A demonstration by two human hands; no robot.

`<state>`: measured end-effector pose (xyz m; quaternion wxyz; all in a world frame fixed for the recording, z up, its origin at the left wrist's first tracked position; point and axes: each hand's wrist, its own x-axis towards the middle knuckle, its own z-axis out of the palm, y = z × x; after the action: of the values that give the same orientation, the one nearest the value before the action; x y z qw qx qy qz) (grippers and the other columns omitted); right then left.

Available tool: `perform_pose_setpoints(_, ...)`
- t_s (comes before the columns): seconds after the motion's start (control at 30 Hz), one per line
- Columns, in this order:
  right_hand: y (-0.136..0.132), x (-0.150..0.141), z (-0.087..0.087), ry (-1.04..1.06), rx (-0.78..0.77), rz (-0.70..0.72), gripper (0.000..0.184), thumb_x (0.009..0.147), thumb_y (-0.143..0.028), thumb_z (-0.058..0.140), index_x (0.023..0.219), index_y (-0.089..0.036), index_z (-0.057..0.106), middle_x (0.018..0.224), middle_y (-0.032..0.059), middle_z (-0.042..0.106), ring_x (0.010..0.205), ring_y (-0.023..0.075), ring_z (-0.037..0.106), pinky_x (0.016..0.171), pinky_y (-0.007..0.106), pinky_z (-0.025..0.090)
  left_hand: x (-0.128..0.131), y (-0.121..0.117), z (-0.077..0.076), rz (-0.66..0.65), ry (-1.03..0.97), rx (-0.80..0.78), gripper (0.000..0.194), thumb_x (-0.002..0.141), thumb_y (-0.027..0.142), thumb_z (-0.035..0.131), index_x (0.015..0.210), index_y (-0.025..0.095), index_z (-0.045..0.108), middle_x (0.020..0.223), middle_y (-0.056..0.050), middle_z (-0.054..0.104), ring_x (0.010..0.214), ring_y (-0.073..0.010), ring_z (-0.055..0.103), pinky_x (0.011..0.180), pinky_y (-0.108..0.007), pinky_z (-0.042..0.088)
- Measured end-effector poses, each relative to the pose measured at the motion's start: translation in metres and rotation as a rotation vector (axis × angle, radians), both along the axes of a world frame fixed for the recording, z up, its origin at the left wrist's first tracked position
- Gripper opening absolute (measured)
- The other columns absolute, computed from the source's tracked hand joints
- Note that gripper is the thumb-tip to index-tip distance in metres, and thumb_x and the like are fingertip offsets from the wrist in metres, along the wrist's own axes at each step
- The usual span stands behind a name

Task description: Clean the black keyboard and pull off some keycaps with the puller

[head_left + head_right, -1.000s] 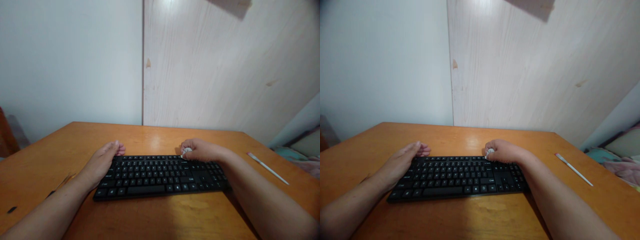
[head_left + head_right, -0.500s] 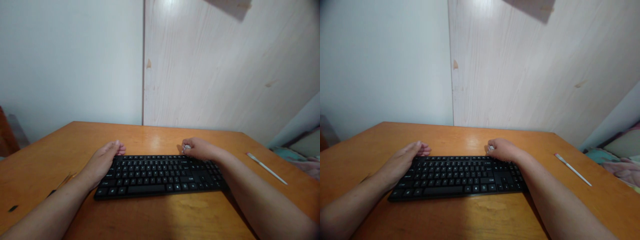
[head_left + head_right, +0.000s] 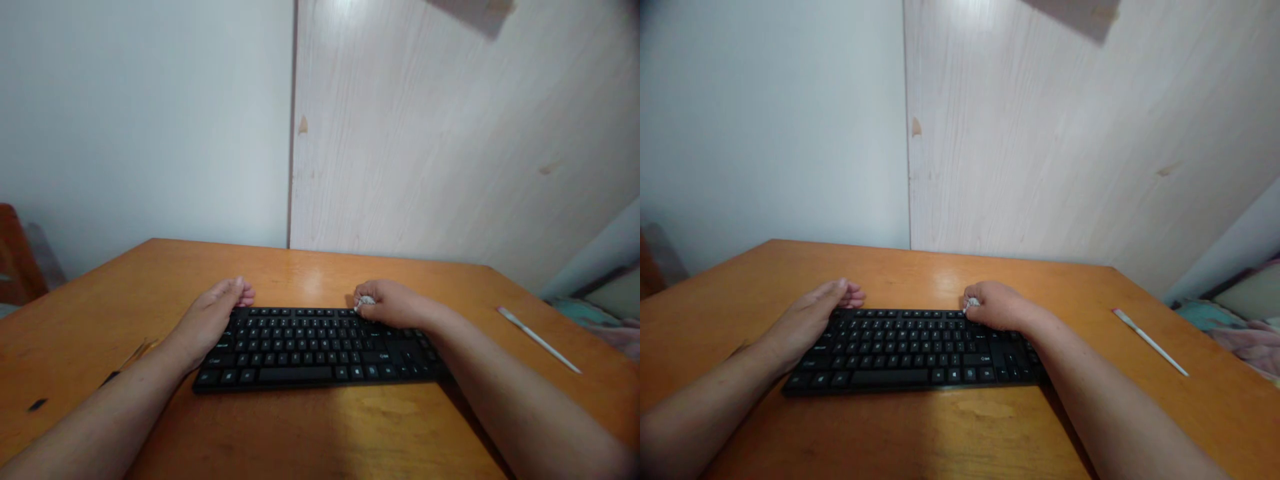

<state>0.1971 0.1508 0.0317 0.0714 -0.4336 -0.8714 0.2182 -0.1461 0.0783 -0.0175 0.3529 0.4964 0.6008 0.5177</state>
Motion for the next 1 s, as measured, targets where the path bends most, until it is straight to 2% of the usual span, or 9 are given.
perform_pose_setpoints(0.17, 0.0, -0.006, -0.004, -0.067, 0.099, -0.096, 0.008, 0.079, -0.026, 0.059, 0.075, -0.02, 0.064, 0.07, 0.0019, 0.065, 0.062, 0.0153, 0.054, 0.054, 0.026, 0.032, -0.001, 0.0, -0.001, -0.007, 0.005, 0.003, 0.057, 0.084, 0.07, 0.052, 0.101, 0.017, 0.066, 0.103, -0.009, 0.073, 0.1, -0.0261, 0.067, 0.097, -0.042, 0.048)
perform_pose_setpoints(0.23, 0.002, -0.006, -0.006, -0.046, 0.093, -0.116, 0.01, 0.08, -0.028, 0.059, 0.074, -0.02, 0.063, 0.069, 0.002, 0.064, 0.062, 0.0153, 0.054, 0.054, 0.026, 0.032, -0.001, 0.001, -0.001, -0.01, 0.01, 0.006, 0.057, 0.084, 0.07, 0.052, 0.1, 0.018, 0.066, 0.103, -0.009, 0.073, 0.1, -0.026, 0.067, 0.097, -0.041, 0.048)
perform_pose_setpoints(0.43, 0.004, 0.0, -0.004, 0.193, -0.131, -0.157, 0.012, 0.078, -0.029, 0.06, 0.073, -0.018, 0.061, 0.069, 0.0005, 0.061, 0.063, 0.0134, 0.053, 0.055, 0.023, 0.037, 0.0, 0.001, -0.001, -0.012, -0.001, 0.008, 0.058, 0.083, 0.071, 0.052, 0.1, 0.017, 0.066, 0.104, -0.01, 0.073, 0.101, -0.0267, 0.067, 0.097, -0.042, 0.048)
perform_pose_setpoints(0.5, 0.002, 0.001, -0.003, 0.284, -0.219, -0.113, 0.012, 0.078, -0.029, 0.06, 0.079, -0.017, 0.063, 0.072, 0.0, 0.062, 0.064, 0.013, 0.054, 0.057, 0.023, 0.039, 0.0, 0.001, -0.001, -0.011, -0.004, 0.008, 0.059, 0.082, 0.071, 0.053, 0.1, 0.017, 0.066, 0.103, -0.01, 0.073, 0.1, -0.0267, 0.067, 0.096, -0.042, 0.048)
perform_pose_setpoints(0.57, 0.001, 0.001, -0.003, 0.319, -0.242, -0.023, 0.013, 0.079, -0.028, 0.06, 0.084, -0.017, 0.065, 0.076, -0.0001, 0.063, 0.067, 0.0131, 0.055, 0.06, 0.023, 0.041, 0.0, 0.001, -0.001, -0.005, -0.013, 0.012, 0.059, 0.08, 0.072, 0.055, 0.099, 0.017, 0.066, 0.102, -0.01, 0.073, 0.099, -0.0266, 0.068, 0.096, -0.042, 0.049)
perform_pose_setpoints(0.67, -0.001, -0.001, -0.006, 0.254, -0.139, 0.082, 0.01, 0.079, -0.025, 0.06, 0.084, -0.019, 0.066, 0.078, -0.0005, 0.064, 0.071, 0.0137, 0.056, 0.063, 0.023, 0.041, 0.0, 0.001, -0.002, -0.001, -0.027, 0.009, 0.06, 0.08, 0.072, 0.055, 0.099, 0.016, 0.067, 0.103, -0.011, 0.073, 0.1, -0.0274, 0.067, 0.096, -0.043, 0.048)
perform_pose_setpoints(0.73, -0.002, -0.004, -0.008, 0.173, -0.042, 0.087, 0.009, 0.079, -0.023, 0.059, 0.083, -0.02, 0.066, 0.077, -0.0007, 0.064, 0.07, 0.0138, 0.056, 0.062, 0.023, 0.039, -0.001, 0.001, -0.003, -0.013, -0.03, 0.009, 0.059, 0.081, 0.071, 0.054, 0.101, 0.017, 0.066, 0.103, -0.01, 0.072, 0.101, -0.0275, 0.067, 0.096, -0.043, 0.048)
perform_pose_setpoints(0.87, -0.004, -0.012, -0.008, 0.038, 0.113, -0.004, 0.008, 0.08, -0.024, 0.057, 0.081, -0.021, 0.064, 0.076, 0.0002, 0.065, 0.067, 0.0143, 0.056, 0.058, 0.024, 0.034, -0.001, 0.002, -0.004, -0.023, -0.017, 0.015, 0.057, 0.082, 0.071, 0.054, 0.1, 0.018, 0.066, 0.103, -0.009, 0.073, 0.101, -0.0268, 0.067, 0.096, -0.042, 0.048)
perform_pose_setpoints(1.0, -0.001, -0.012, -0.01, 0.005, 0.139, -0.093, 0.013, 0.084, -0.029, 0.054, 0.077, -0.021, 0.062, 0.072, 0.0005, 0.064, 0.064, 0.0146, 0.054, 0.055, 0.025, 0.031, -0.001, 0.003, -0.004, -0.02, 0.0, 0.019, 0.058, 0.081, 0.072, 0.053, 0.098, 0.018, 0.067, 0.101, -0.009, 0.073, 0.099, -0.0264, 0.067, 0.094, -0.04, 0.049)
